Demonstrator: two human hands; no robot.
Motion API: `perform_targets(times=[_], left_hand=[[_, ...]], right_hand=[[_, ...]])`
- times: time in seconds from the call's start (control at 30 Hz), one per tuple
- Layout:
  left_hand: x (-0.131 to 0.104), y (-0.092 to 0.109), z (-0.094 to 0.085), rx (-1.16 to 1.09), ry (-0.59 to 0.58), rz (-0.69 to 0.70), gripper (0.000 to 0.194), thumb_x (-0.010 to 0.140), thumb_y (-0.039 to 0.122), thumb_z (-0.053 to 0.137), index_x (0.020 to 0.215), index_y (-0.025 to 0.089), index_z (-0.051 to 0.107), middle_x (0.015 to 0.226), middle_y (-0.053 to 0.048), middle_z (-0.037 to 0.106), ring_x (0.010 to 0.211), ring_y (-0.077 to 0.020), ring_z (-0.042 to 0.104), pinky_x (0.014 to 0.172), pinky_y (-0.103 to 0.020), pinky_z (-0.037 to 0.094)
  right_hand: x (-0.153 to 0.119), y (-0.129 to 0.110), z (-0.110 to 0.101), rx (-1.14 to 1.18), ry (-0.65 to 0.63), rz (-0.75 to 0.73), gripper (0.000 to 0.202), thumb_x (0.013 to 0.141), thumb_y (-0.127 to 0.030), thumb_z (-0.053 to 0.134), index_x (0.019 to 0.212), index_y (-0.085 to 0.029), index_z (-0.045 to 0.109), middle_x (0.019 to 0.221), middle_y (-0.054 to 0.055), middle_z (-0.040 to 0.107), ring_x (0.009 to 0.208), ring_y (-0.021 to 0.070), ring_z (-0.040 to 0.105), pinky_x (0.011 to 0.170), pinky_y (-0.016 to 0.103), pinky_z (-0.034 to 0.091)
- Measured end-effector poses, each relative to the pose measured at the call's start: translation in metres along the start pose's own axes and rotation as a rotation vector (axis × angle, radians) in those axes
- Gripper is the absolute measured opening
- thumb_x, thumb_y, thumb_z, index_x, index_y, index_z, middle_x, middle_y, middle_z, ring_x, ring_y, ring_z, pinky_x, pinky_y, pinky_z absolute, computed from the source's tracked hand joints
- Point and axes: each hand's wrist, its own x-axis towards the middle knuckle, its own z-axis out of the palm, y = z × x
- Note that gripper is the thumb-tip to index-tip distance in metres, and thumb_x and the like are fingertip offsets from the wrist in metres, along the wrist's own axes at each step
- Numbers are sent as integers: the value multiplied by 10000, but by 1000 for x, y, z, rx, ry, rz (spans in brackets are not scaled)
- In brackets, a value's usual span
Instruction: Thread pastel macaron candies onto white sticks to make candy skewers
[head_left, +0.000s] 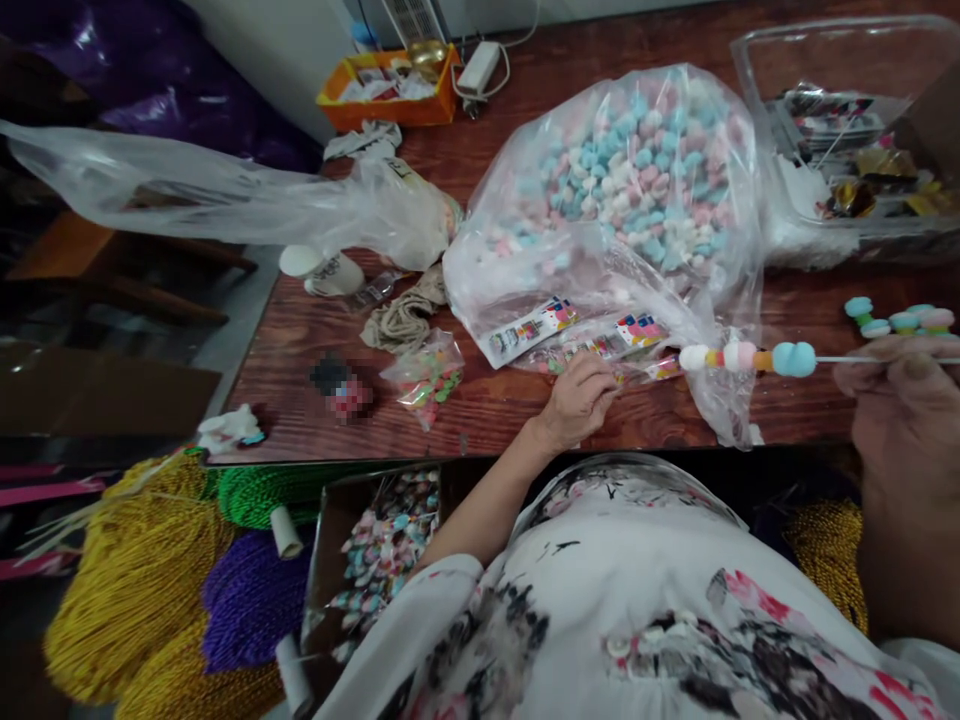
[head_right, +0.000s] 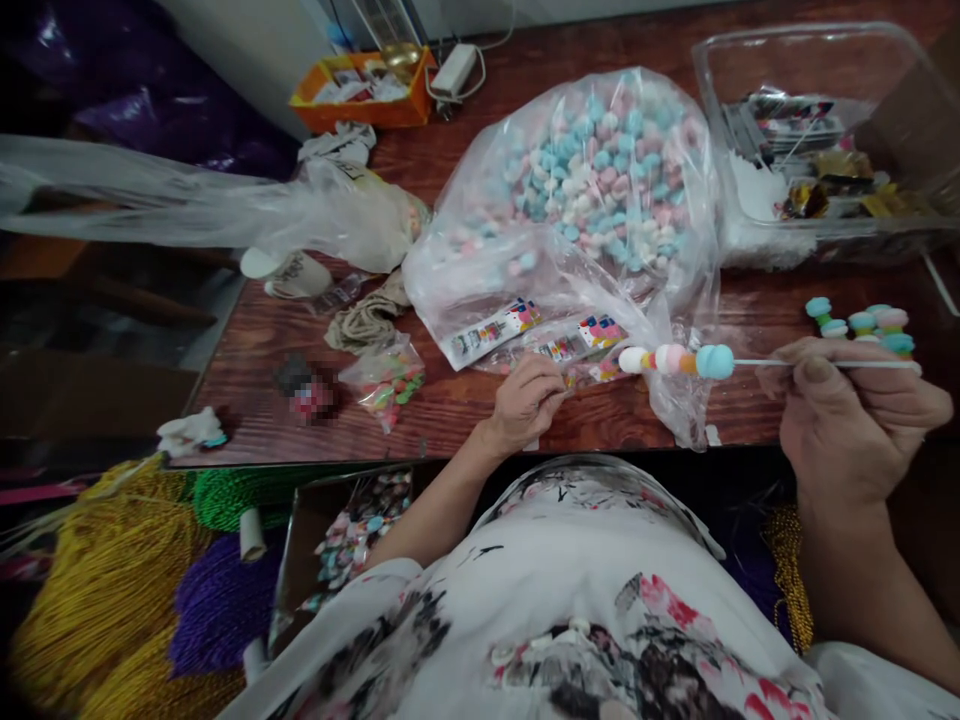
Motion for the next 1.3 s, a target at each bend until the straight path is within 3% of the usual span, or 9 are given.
perform_targets(times=[0.1,0.33,0.43,0.6,0.8,0.9,1.0,1.17,1.3], left_hand=[[-2,1,-1,-24,-25,-27,104,933,222,555,840,198,595,839,-60,658,872,-182,600,829,-374,493],[-9,5,-3,-153,31,-200,194,912,319,628,779,194,563,775,-36,632,799,-167,607,775,-344,496],[-12,9,1,-157,-27,-213,168,917,310,618,806,191,577,764,-32,619,772,-162,587,748,-328,484],[-13,13,11,-78,-141,-162,149,947,263,559,1009,182,667,783,-40,616,778,-165,567,754,-328,461],[-13,13,15,5,-195,-85,138,926,211,541,823,193,632,750,-41,582,770,-173,526,732,-339,443],[-14,14,17,22,-186,-41,135,909,189,529,783,196,578,771,-50,578,790,-183,519,735,-349,439],[-15,15,18,-16,-168,-38,118,891,163,530,779,198,540,786,-49,586,808,-185,530,743,-352,438],[-19,15,18,-73,-129,-79,98,873,157,563,788,197,536,760,-23,584,775,-165,537,740,-335,440],[-22,14,18,-133,-88,-122,107,872,177,596,778,189,547,754,-13,588,752,-149,547,750,-329,443]], right_hand=[[-1,1,-1,23,-70,-47,82,634,-126,741,581,-183,714,628,45,677,534,164,578,485,328,415],[1,9,-20,68,-186,181,26,665,-162,756,658,-152,733,606,40,646,495,162,568,428,298,381],[-4,12,-22,91,-144,234,72,661,-190,786,661,-147,728,613,41,648,509,157,580,438,288,394],[-19,13,-19,115,-130,313,156,643,-274,820,675,-152,727,606,32,642,503,151,573,449,281,401],[-28,12,-20,112,-94,159,69,663,-206,786,696,-161,746,653,42,671,527,157,587,498,309,449],[-28,11,-21,115,-149,76,59,664,-198,755,716,-172,760,617,37,660,553,176,598,529,334,472],[-25,10,-22,94,-149,92,47,662,-216,751,697,-185,755,594,29,646,555,175,591,521,328,462],[-17,6,-24,102,-10,129,75,625,-216,765,601,-196,697,589,-7,612,512,145,552,460,295,421],[-16,3,-26,161,-51,77,87,647,-220,752,597,-194,686,554,-14,591,467,146,522,416,294,390]])
